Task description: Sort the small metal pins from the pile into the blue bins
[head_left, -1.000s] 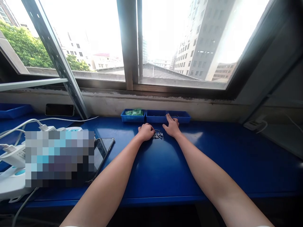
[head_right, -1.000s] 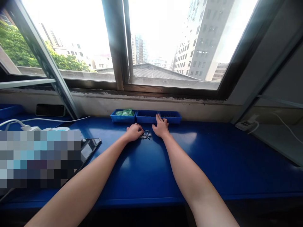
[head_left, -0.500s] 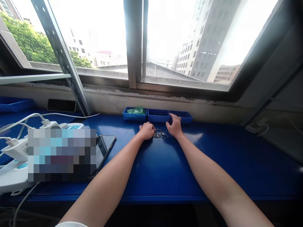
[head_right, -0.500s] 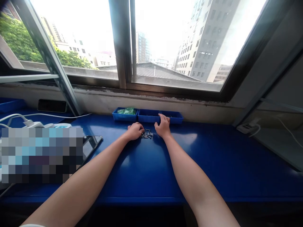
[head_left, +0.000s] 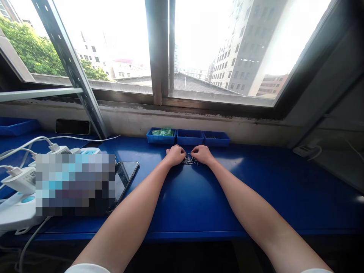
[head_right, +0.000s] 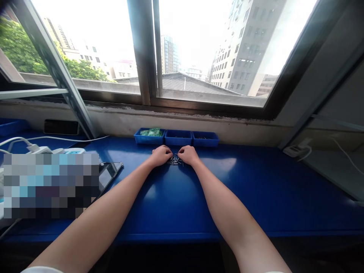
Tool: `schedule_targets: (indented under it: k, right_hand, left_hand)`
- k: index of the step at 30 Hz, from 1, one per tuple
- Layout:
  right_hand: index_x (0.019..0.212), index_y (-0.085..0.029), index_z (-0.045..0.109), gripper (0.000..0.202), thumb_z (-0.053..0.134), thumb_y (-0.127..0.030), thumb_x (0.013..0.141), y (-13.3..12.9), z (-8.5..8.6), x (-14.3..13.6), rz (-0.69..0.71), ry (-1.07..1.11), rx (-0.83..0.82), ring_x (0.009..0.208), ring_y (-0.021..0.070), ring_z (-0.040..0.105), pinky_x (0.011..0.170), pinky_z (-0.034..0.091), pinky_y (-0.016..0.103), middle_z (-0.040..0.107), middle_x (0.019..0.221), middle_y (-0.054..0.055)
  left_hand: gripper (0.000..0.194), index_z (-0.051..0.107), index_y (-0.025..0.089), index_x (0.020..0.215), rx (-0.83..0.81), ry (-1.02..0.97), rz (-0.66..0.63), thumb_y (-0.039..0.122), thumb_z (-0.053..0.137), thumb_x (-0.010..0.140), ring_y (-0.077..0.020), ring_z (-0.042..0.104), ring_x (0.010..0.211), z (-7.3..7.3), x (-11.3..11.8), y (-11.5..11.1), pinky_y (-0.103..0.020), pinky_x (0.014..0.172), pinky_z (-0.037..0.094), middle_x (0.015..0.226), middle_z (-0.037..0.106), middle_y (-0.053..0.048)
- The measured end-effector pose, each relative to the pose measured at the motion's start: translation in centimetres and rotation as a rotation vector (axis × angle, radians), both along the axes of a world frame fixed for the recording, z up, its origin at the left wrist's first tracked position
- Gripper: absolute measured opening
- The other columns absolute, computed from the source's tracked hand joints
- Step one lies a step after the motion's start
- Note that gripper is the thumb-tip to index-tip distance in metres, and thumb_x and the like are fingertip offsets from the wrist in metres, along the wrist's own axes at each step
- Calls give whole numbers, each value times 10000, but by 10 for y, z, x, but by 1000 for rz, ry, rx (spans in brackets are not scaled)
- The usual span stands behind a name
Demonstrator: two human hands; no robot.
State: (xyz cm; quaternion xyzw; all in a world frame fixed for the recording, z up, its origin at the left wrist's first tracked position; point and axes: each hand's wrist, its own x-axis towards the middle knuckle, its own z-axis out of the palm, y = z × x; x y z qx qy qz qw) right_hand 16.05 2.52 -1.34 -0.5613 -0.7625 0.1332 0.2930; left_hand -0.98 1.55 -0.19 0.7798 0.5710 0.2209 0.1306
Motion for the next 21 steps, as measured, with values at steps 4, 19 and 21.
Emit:
schedule_targets:
  k: [4, 19, 21]
  right_hand:
    - [694, -185, 700, 132, 569, -190, 712, -1, 0, -3, -63, -17, -74, 714, 179, 626, 627, 421, 246, 704, 759, 54]
    - [801, -170, 635, 183, 475, -246, 850, -3, -4, -10, -51, -106, -36, 801, 177, 575, 647, 371, 247, 664, 872, 88]
    - [811, -165, 622, 177, 467, -239, 855, -3, -7, -10, -25, -82, 22, 841, 174, 557, 698, 380, 250, 643, 895, 89]
  left_hand:
    - [236, 716, 244, 774, 3, -14, 15, 309, 489, 784, -230, 556, 1016, 1, 1, -1, -333, 882, 375, 1079, 647, -28]
    - [297, 646, 253, 1046, 120, -66, 2, 301, 422, 858, -215, 538, 1062, -7, 2, 2, -354, 903, 349, 1122, 624, -36]
    - [298, 661, 260, 1022, 126, -54, -6, 318, 413, 867, -211, 538, 1056, -7, 4, 1, -352, 904, 340, 1103, 633, -27]
